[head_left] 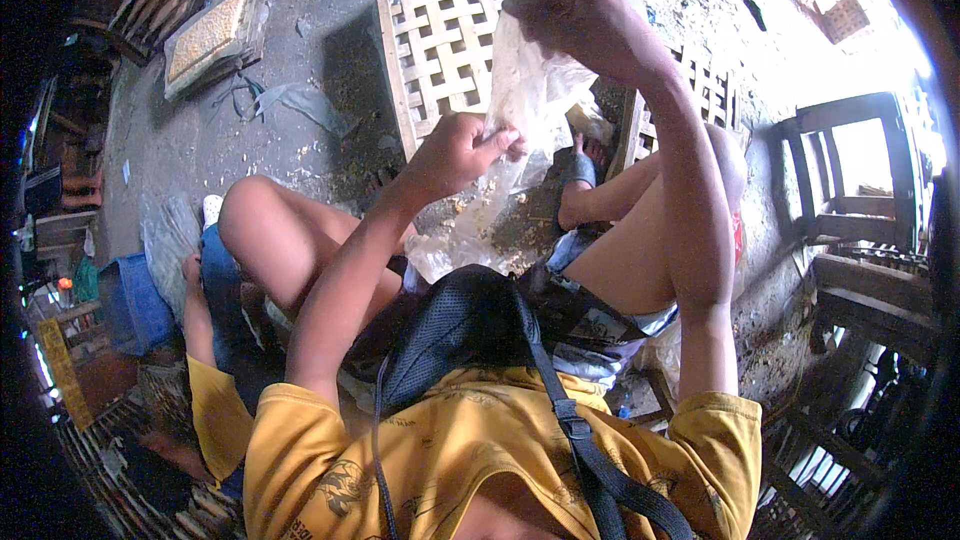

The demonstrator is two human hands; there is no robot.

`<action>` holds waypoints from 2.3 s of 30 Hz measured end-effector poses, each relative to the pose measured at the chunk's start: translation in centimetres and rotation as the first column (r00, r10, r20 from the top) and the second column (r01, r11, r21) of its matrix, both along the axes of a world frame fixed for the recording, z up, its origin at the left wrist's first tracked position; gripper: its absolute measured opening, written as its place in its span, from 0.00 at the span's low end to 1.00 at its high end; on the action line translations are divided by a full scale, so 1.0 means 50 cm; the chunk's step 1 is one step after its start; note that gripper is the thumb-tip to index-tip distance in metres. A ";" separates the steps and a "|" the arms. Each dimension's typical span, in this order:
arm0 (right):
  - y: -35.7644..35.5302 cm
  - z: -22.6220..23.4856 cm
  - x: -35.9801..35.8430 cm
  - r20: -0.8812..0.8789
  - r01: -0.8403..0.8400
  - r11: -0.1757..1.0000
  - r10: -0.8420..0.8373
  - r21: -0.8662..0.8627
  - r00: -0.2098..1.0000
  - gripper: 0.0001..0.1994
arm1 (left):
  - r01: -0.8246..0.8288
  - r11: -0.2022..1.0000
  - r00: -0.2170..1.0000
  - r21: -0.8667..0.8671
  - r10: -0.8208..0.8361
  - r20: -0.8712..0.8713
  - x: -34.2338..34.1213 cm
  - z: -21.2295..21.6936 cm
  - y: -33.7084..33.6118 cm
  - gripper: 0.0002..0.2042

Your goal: The person sits on the floor and assembles a bamboo tray by placing a plastic sheet over a woven bamboo frame, smoothing it, and then securing the frame. The person repeats this process with multiple trays.

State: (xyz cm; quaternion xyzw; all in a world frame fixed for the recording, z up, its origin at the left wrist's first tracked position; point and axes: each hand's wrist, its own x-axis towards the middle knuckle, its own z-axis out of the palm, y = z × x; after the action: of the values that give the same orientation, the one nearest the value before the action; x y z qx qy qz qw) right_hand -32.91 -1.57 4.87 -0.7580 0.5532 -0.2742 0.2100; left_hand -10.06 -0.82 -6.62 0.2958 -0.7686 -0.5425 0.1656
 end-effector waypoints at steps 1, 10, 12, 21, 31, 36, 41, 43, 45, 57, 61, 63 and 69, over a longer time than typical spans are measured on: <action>-0.002 -0.003 -0.006 0.020 -0.007 0.997 0.008 -0.075 1.000 0.13 | 0.027 0.998 1.000 0.056 -0.027 -0.009 -0.001 -0.009 0.003 0.14; -0.002 0.034 -0.004 0.348 0.227 0.961 -0.270 0.158 0.898 0.18 | 0.290 0.957 0.841 -0.019 -0.246 0.481 0.040 -0.072 0.006 0.26; 0.022 0.055 -0.041 0.324 0.199 0.971 -0.232 0.133 0.917 0.18 | 0.278 0.961 0.915 0.006 -0.266 0.303 -0.011 -0.029 -0.002 0.32; 0.005 0.049 -0.055 0.386 0.416 0.909 -0.379 -0.012 0.841 0.21 | 0.204 0.977 0.969 0.065 -0.210 0.127 -0.014 -0.049 -0.001 0.14; 0.023 0.068 -0.105 0.505 0.384 0.891 -0.221 -0.244 0.834 0.23 | 0.211 0.972 0.957 0.099 -0.227 0.183 -0.029 -0.098 0.021 0.31; 0.022 0.071 -0.043 0.614 0.336 0.932 -0.186 -0.138 0.767 0.22 | -0.166 0.984 0.984 -0.064 0.161 -0.078 -0.069 -0.103 0.017 0.30; 0.032 0.078 -0.013 0.553 0.392 0.877 -0.189 -0.277 0.812 0.22 | -0.193 0.981 0.971 -0.006 0.190 -0.146 -0.077 -0.163 0.025 0.18; 0.027 0.082 -0.023 0.445 0.506 0.800 -0.344 -0.322 0.827 0.22 | -0.224 0.968 0.937 0.112 0.246 -0.247 -0.079 -0.180 0.035 0.16; 0.020 0.089 -0.045 0.397 0.620 0.706 -0.490 -0.342 0.776 0.22 | -0.213 0.927 0.916 0.308 0.300 -0.268 -0.073 -0.181 0.041 0.16; 0.005 0.016 -0.334 0.231 0.725 0.438 -0.749 -0.532 0.622 0.18 | 0.040 0.992 0.994 -0.119 -0.027 0.107 -0.020 -0.166 0.058 0.14; 0.004 0.001 -0.385 -0.156 0.465 0.424 -0.846 -0.777 0.510 0.15 | 0.077 0.990 0.994 0.118 -0.085 0.067 -0.005 -0.221 0.065 0.11; 0.006 0.004 -0.378 -0.182 0.505 0.438 -0.860 -0.744 0.477 0.15 | 0.114 0.981 0.985 0.158 -0.133 0.113 0.007 -0.236 0.068 0.12; 0.002 0.007 -0.363 -0.114 0.493 0.415 -0.840 -0.764 0.530 0.17 | 0.200 0.977 0.953 0.071 -0.211 0.216 0.009 -0.209 0.067 0.23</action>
State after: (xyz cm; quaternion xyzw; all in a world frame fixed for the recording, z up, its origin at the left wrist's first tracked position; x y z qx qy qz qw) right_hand -51.04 -1.45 5.24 -0.5206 0.7165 -0.3095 -0.3462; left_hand -9.62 2.53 -17.06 0.2769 -0.7955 -0.5388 0.0140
